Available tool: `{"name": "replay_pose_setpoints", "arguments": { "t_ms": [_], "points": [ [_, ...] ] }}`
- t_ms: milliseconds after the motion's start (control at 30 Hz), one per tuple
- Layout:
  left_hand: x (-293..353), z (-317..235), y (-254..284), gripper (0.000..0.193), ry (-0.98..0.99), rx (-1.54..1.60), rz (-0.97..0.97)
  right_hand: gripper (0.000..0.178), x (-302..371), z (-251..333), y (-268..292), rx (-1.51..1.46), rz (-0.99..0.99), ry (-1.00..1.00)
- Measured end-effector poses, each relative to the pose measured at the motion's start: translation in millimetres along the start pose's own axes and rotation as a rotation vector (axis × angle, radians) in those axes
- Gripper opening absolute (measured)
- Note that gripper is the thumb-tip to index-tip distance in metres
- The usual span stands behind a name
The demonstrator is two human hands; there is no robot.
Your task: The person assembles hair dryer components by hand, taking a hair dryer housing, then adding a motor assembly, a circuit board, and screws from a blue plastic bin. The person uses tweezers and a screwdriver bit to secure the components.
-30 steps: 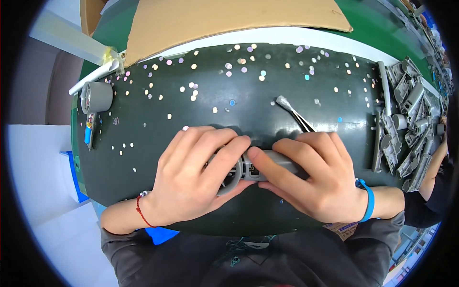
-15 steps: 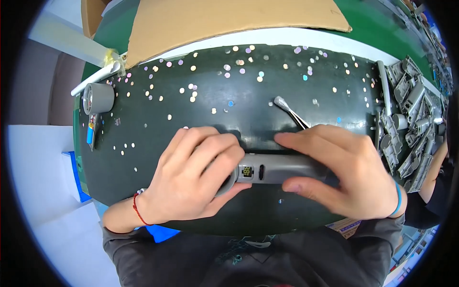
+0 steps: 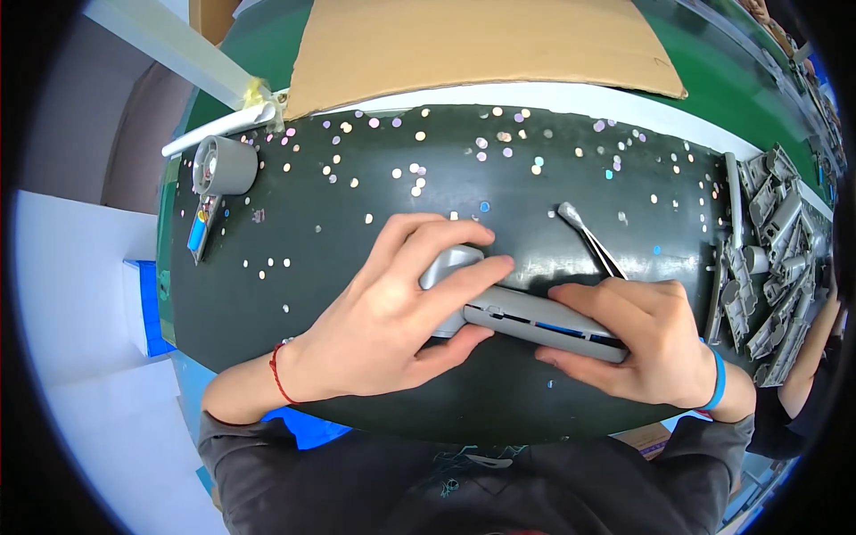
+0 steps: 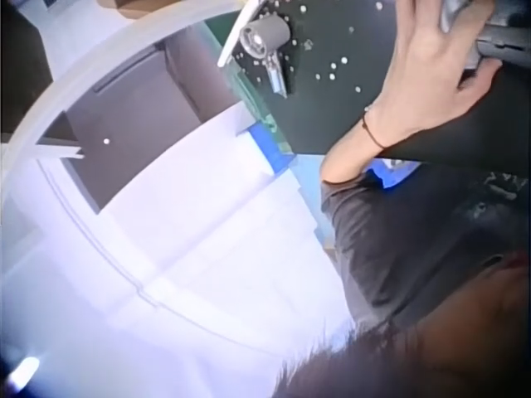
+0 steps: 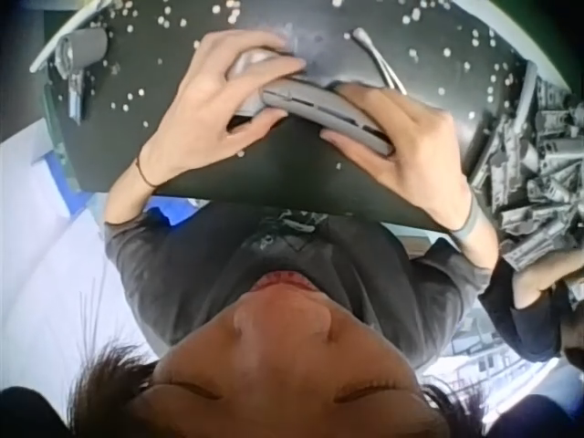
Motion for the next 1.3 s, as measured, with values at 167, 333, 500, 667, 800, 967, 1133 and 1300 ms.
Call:
{"name": "replay_pose_setpoints", "arguments": {
  "t_ms": [167,333,500,667,800,967,1133,1300],
  "points": [
    [1,1,-4,0.051,0.003,-0.023,-0.017,0.048,-2,-2,-9,-0.088,-0.002,-0.034],
    [2,1,-3,0.047,-0.013,-0.078,-0.049,0.046,-1,-6,-12,-0.196,-0.004,-0.066],
    [2,0,-3,0.047,-0.017,-0.097,-0.036,0.047,2,-6,-9,-0.184,0.061,-0.087],
    [-1,0,-4,0.047,-0.016,-0.112,-0.024,0.044,-1,-10,-10,-0.190,0.084,-0.108],
    [-1,-2,-4,0.048,-0.017,-0.114,-0.029,0.043,1,-13,-10,-0.207,0.036,-0.106],
    [-3,-2,3,0.056,-0.001,-0.021,-0.048,0.040,-2,-9,-10,-0.198,-0.004,-0.101],
    [18,14,1,0.104,0.085,0.247,-0.280,0.020,6,-14,-30,-0.837,0.309,-0.504],
    [16,16,-11,0.100,0.132,0.326,-0.347,0.025,17,4,-42,-1.085,0.335,-0.806]
  ]
}}
Point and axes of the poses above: each hand's wrist, its own x-axis away from the middle knuckle, its own y-axis out of the back of the hand, z = x × y, the point moved 6 cm from there along -x, towards the middle knuckle, and after that the axes turned 14 degrees about x, right-handed, at the moved point
